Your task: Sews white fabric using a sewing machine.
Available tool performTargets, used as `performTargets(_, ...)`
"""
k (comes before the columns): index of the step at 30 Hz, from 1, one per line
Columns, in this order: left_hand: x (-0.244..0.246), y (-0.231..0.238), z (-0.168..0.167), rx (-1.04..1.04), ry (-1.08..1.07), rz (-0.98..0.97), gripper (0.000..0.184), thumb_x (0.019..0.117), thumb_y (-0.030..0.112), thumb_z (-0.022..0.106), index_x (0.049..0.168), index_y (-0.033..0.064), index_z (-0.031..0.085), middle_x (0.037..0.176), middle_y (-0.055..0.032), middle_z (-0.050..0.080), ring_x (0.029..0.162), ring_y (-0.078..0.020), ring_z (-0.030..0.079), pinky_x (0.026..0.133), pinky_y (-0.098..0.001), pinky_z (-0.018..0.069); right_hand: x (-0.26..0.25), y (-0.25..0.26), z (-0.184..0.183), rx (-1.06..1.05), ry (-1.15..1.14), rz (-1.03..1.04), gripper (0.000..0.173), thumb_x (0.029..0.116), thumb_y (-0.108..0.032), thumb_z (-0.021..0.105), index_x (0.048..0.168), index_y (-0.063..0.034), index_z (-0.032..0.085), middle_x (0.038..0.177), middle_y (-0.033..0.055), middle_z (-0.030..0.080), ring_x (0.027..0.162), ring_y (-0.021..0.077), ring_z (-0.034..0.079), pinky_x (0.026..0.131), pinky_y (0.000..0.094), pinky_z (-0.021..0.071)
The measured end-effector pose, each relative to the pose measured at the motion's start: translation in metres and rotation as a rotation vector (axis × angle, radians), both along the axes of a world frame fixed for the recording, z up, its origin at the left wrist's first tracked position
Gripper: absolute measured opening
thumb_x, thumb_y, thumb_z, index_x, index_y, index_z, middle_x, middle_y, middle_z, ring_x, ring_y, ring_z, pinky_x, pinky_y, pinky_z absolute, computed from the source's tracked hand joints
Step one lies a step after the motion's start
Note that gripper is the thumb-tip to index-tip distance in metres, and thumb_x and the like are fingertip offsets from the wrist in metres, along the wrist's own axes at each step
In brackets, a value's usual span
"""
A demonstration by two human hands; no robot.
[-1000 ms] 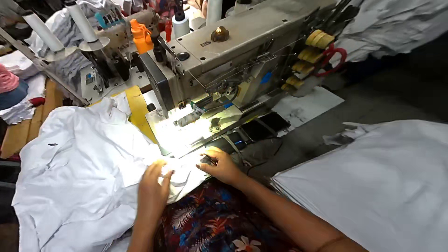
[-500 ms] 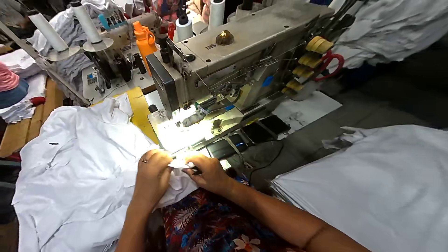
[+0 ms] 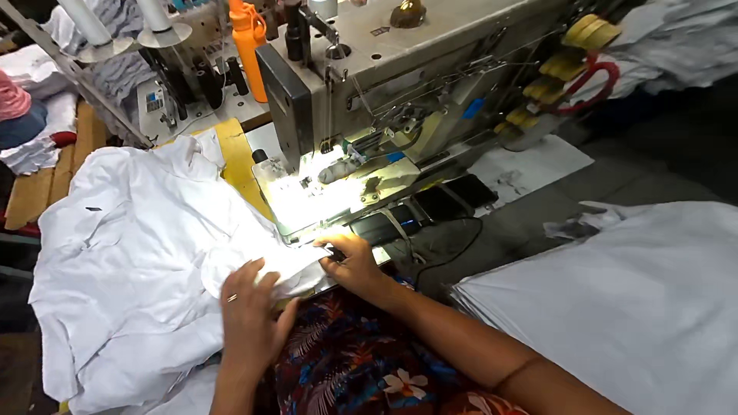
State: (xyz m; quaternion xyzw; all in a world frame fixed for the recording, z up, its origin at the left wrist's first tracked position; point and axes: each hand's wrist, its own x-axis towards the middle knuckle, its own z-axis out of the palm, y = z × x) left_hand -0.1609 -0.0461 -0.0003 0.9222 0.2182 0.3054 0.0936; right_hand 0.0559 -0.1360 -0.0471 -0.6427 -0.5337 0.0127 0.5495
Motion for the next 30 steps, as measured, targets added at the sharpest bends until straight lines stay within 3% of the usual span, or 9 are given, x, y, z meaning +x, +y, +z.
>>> performTargets(2,0.021,0.002,-0.016,-0.031,0.043,-0.040,0.032,0.0949,0.026,0.066,0.119,0.0053,0.070,0.120,-0.0177,0.071,0.113,-0.0350,0.068,0.097,-0.0566,0.0521,0.006,-0.001,0.004,0.001,0.072,0.144,0.019,0.0886,-0.005,0.064,0.101,-0.0059,0.078,0.104,0.0084,0.074,0.095,0.0112,0.069,0.083,0.0270,0.0586)
performTargets(4,0.028,0.012,-0.017,-0.192,0.019,-0.039,0.024,0.0950,0.009,0.058,0.108,0.0029,0.076,0.104,-0.0127,0.077,0.096,-0.0254,0.075,0.087,-0.0464,0.0597,0.015,0.000,0.010,-0.100,0.203,0.241,0.019,0.0911,-0.003,0.057,0.092,-0.0025,0.076,0.097,0.0056,0.074,0.088,0.0038,0.067,0.079,0.0220,0.0551)
performTargets(7,0.026,0.022,-0.007,-0.660,0.048,-0.101,0.024,0.1013,0.017,0.055,0.102,0.0063,0.076,0.089,0.0009,0.075,0.079,-0.0007,0.068,0.076,-0.0212,0.0567,0.022,0.008,0.012,-0.376,0.370,0.202,0.019,0.0941,-0.006,0.053,0.086,0.0009,0.069,0.078,0.0029,0.063,0.073,0.0032,0.056,0.070,0.0234,0.0473)
performTargets(9,0.030,0.024,-0.005,-0.874,0.078,-0.073,0.022,0.1013,0.021,0.057,0.096,0.0078,0.074,0.077,0.0052,0.069,0.069,0.0009,0.062,0.067,-0.0211,0.0528,0.024,0.011,0.011,-0.484,0.308,0.200,0.018,0.0925,-0.012,0.058,0.094,0.0011,0.071,0.084,0.0078,0.066,0.078,0.0106,0.060,0.074,0.0307,0.0494)
performTargets(11,0.033,0.026,-0.004,-0.991,0.057,-0.034,0.023,0.1020,0.022,0.057,0.089,0.0097,0.072,0.070,0.0067,0.064,0.063,-0.0010,0.059,0.061,-0.0223,0.0507,0.022,0.004,0.023,-0.599,0.208,0.171,0.041,0.0936,-0.034,0.066,0.120,-0.0025,0.070,0.108,0.0141,0.070,0.099,0.0221,0.066,0.091,0.0426,0.0538)
performTargets(13,0.033,0.026,0.000,-1.067,0.024,-0.012,0.025,0.1026,0.021,0.056,0.083,0.0116,0.068,0.067,0.0082,0.060,0.061,-0.0012,0.057,0.059,-0.0217,0.0482,0.015,-0.013,0.036,-0.617,0.123,0.095,0.058,0.0999,-0.047,0.058,0.138,-0.0034,0.060,0.121,0.0178,0.064,0.106,0.0287,0.064,0.095,0.0482,0.0528)
performTargets(15,0.034,0.024,0.004,-1.111,-0.001,-0.019,0.025,0.1029,0.019,0.055,0.083,0.0120,0.068,0.068,0.0089,0.060,0.062,-0.0006,0.057,0.060,-0.0207,0.0479,0.003,-0.026,0.044,-0.497,0.060,0.042,0.048,0.1070,-0.035,0.046,0.141,-0.0034,0.059,0.118,0.0171,0.066,0.100,0.0256,0.066,0.091,0.0424,0.0549)
performTargets(20,0.032,0.020,0.008,-1.133,-0.051,-0.102,0.025,0.1039,0.017,0.053,0.092,0.0101,0.073,0.076,0.0074,0.068,0.070,-0.0009,0.064,0.067,-0.0211,0.0540,-0.022,-0.029,0.037,-0.335,0.216,0.215,0.037,0.1048,-0.026,0.054,0.132,-0.0033,0.062,0.107,0.0083,0.071,0.087,0.0090,0.066,0.080,0.0256,0.0556)
performTargets(30,0.030,0.016,0.011,-1.111,-0.064,-0.177,0.025,0.1043,0.016,0.052,0.100,0.0081,0.075,0.083,0.0065,0.072,0.077,-0.0011,0.068,0.074,-0.0218,0.0576,-0.022,-0.027,0.034,-0.342,0.280,0.250,0.029,0.1009,-0.023,0.060,0.120,-0.0024,0.066,0.103,0.0066,0.072,0.081,0.0051,0.064,0.075,0.0209,0.0535)
